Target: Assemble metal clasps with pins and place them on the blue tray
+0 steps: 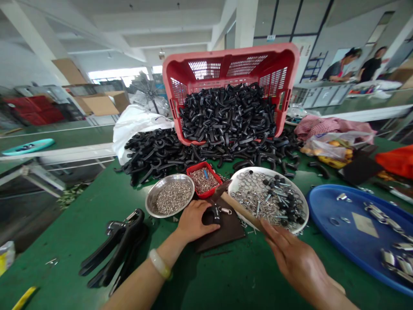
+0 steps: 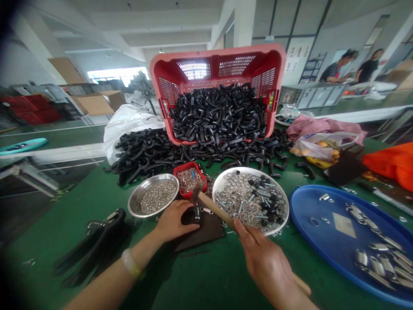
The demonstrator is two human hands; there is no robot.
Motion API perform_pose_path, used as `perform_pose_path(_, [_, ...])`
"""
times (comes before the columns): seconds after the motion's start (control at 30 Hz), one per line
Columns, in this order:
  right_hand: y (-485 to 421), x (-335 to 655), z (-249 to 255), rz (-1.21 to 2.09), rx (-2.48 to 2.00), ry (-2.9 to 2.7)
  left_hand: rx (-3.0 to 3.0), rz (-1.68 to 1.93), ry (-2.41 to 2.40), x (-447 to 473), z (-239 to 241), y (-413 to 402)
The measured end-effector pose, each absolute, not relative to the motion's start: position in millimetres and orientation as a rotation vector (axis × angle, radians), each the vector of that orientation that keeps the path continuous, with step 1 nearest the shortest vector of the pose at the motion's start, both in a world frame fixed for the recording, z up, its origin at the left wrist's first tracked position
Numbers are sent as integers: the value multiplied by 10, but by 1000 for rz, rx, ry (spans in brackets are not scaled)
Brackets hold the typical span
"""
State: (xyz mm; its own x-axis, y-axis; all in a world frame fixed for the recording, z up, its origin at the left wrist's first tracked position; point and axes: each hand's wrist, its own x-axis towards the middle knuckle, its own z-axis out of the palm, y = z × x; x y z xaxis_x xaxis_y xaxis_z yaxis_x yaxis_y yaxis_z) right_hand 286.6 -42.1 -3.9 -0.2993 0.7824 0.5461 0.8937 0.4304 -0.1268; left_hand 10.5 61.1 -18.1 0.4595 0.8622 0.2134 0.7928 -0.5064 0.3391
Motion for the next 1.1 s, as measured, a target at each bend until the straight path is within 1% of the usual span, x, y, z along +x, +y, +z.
perform_pose_path(0.07, [-366,2804,-10,-317,-1419,-2233,2481,581,1516,143,-202,606])
perform_pose_path(0.13, [-327,2771,74,-280,-1393,-2250,2451,609,1557,174,-216,610])
perform_pose_path(0.3, [-316,2744,207,-174,-1404,-2111,2399,609,1588,177,-213,609])
perform_pose_path(0.43, [-306,2786,77,59,-1497,-2210,2365,578,1610,173,-174,601])
perform_pose_path(0.57, [-286,2890,69,332,-1546,-2088,2349,517,1633,209,-124,594])
perform_pose_path(0.73, [-119,3352,115,460,-1819,-1862,2323,501,1613,249,-92,541])
perform_pose_path(0.8, [-9,3620,112,410,-1953,-1861,2213,549,1598,247,-75,497])
perform_pose_path(0.87, [96,3789,128,202,-2077,-1871,2065,656,1603,250,-33,448])
perform_pose_path(0.93, [180,3738,168,-41,-2043,-1839,1932,806,1599,282,40,404])
perform_pose_path(0.97, [210,3610,192,-64,-1963,-1797,1889,879,1597,313,83,385])
perform_pose_path(1.0, [231,3417,216,25,-1841,-1754,1862,940,1598,355,127,368])
perform_pose_path(1.03, [246,3174,238,248,-1727,-1669,1853,990,1602,406,166,352])
perform_pose_path(1.1, [275,2615,267,1045,-1485,-1466,1899,1043,1611,514,221,321])
